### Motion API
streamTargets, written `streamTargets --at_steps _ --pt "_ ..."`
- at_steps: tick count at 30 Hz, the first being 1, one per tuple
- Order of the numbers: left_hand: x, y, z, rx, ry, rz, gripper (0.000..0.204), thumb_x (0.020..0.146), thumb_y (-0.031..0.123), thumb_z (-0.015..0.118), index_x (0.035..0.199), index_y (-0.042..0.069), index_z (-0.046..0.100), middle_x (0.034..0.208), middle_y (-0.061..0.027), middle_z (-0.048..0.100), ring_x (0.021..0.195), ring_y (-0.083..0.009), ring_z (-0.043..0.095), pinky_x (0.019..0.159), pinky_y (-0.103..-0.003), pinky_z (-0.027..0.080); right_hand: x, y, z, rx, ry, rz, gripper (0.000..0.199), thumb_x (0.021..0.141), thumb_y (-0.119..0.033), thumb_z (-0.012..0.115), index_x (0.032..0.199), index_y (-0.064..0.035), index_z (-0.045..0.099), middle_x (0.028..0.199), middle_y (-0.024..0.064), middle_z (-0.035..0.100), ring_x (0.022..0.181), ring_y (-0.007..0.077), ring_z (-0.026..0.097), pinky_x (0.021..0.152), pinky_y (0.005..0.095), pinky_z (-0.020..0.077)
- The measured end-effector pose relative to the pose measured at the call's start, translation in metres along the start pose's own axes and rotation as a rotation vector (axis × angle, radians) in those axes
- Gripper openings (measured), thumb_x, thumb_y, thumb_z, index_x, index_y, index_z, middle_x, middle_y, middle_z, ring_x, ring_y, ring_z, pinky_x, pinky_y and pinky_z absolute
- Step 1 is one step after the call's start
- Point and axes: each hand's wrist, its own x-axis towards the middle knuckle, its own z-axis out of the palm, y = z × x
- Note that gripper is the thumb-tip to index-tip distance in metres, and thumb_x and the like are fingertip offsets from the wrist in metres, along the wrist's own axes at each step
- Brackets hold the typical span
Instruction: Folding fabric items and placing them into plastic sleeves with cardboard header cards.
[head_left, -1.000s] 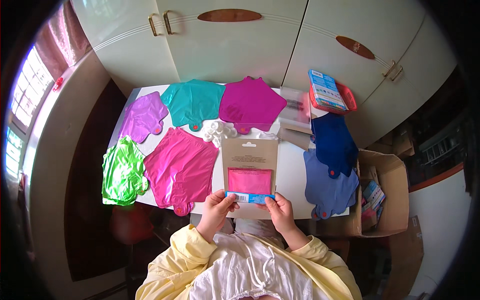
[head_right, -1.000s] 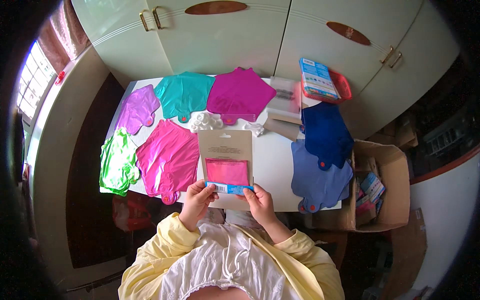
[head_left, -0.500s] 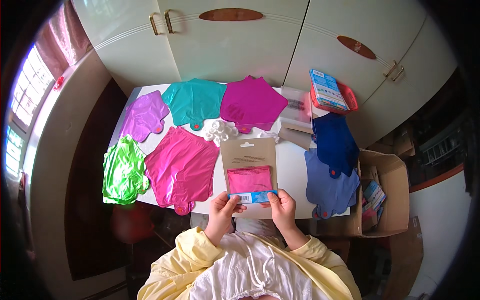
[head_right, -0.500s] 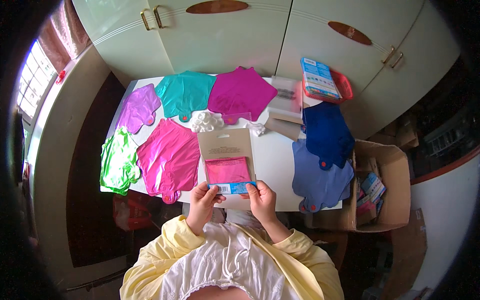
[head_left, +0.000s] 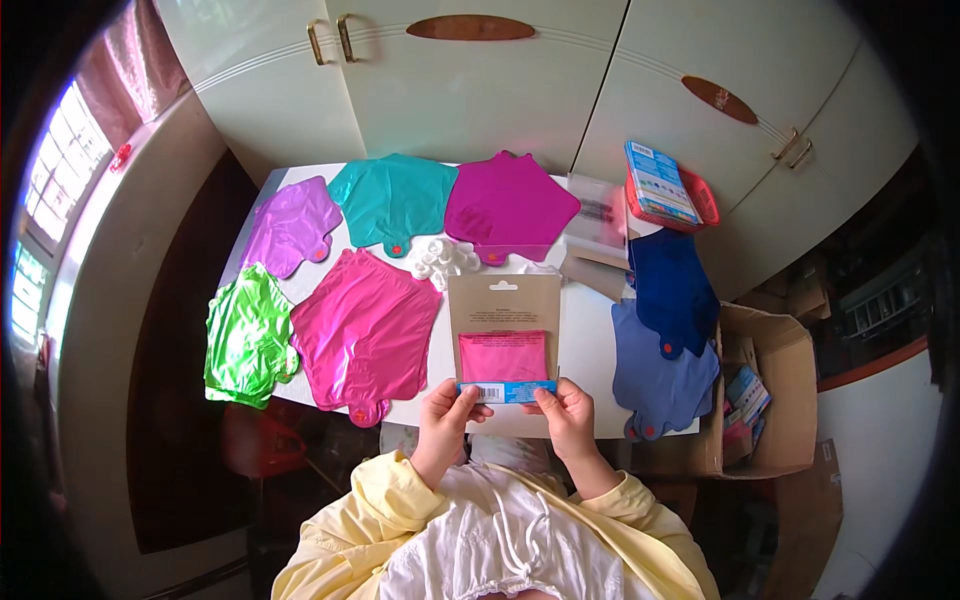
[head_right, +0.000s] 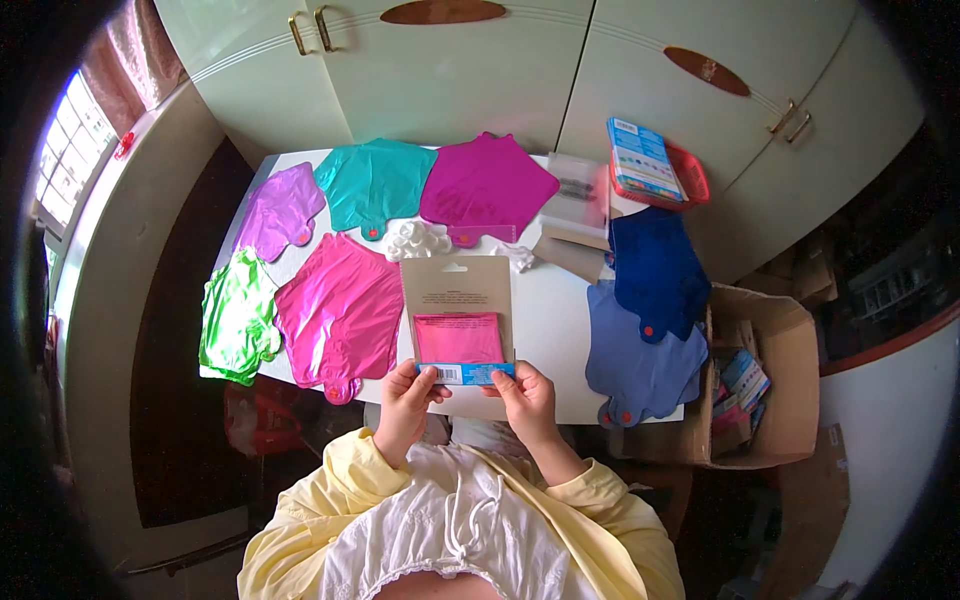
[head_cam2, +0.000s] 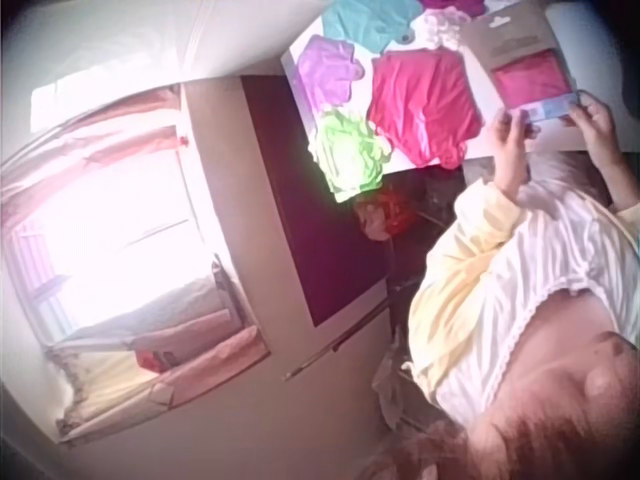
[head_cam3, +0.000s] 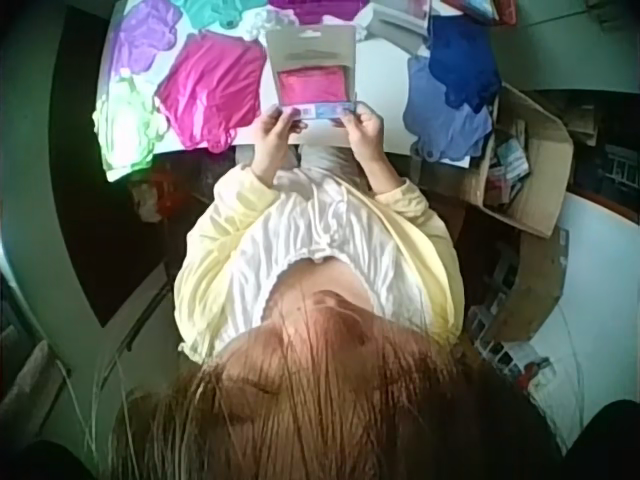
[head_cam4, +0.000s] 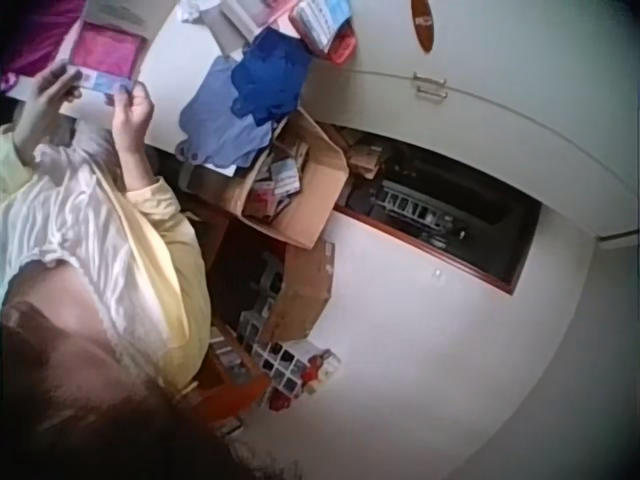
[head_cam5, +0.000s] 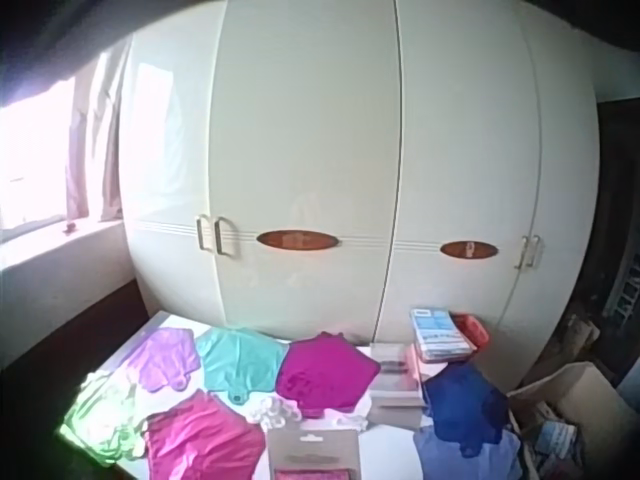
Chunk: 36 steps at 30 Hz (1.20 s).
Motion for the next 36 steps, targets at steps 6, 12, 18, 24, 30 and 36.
streamTargets --at_steps 6,12,18,24,30,36 --pt "0.000 0.003 0.000 -0.032 0.020 -0.035 0.011 0.091 0.010 0.055 0.085 0.001 0.056 0.076 -0.0061 0.062 0.063 -0.0117 0.062 0.056 -0.021 0.047 0.001 0.003 0.004 0.111 0.030 0.028 0.013 0.088 -0.014 0.059 0.087 -0.0007 0.060 0.083 0.0076 0.065 0.069 0.0123 0.062 0.067 0.0268 0.0545" --pt "0.006 0.003 -0.003 -0.176 0.042 -0.123 0.010 0.090 0.011 0.057 0.088 0.002 0.058 0.076 -0.0052 0.062 0.060 -0.0098 0.058 0.054 -0.020 0.044 0.001 0.006 0.005 0.095 0.001 -0.015 0.014 0.088 -0.015 0.059 0.089 -0.0006 0.060 0.084 0.0080 0.065 0.071 0.0129 0.063 0.067 0.0272 0.0547" --pt "0.006 0.007 0.002 -0.156 0.066 -0.129 0.011 0.089 0.013 0.059 0.088 0.002 0.059 0.075 -0.0041 0.062 0.058 -0.0091 0.057 0.052 -0.019 0.042 0.001 0.005 0.006 0.068 0.004 -0.014 0.015 0.089 -0.015 0.058 0.091 -0.0004 0.060 0.086 0.0078 0.065 0.074 0.0134 0.064 0.067 0.0270 0.0545" --pt "0.006 0.004 -0.001 -0.151 0.059 -0.131 0.010 0.086 0.013 0.062 0.083 0.004 0.059 0.072 -0.0027 0.061 0.055 -0.0084 0.056 0.048 -0.019 0.039 0.000 -0.001 0.011 0.095 0.028 -0.051 0.013 0.090 -0.013 0.056 0.094 -0.0011 0.055 0.085 0.0073 0.064 0.073 0.0134 0.063 0.067 0.0266 0.0540" --pt "0.009 0.008 0.004 -0.186 0.064 -0.159 0.011 0.085 0.012 0.064 0.080 0.005 0.058 0.070 -0.0010 0.060 0.054 -0.0079 0.055 0.046 -0.019 0.038 -0.003 0.003 0.011 -0.003 0.025 -0.134 0.011 0.090 -0.011 0.055 0.094 -0.0006 0.054 0.084 0.0070 0.064 0.073 0.0126 0.063 0.068 0.0265 0.0535" --pt "0.007 0.005 0.006 -0.222 0.103 -0.132 0.010 0.089 0.014 0.059 0.085 0.004 0.057 0.073 -0.0025 0.060 0.059 -0.0092 0.057 0.050 -0.019 0.041 -0.004 0.005 0.013 -0.018 0.049 -0.156 0.012 0.091 -0.011 0.055 0.094 0.0005 0.054 0.084 0.0072 0.064 0.073 0.0122 0.063 0.068 0.0260 0.0532"
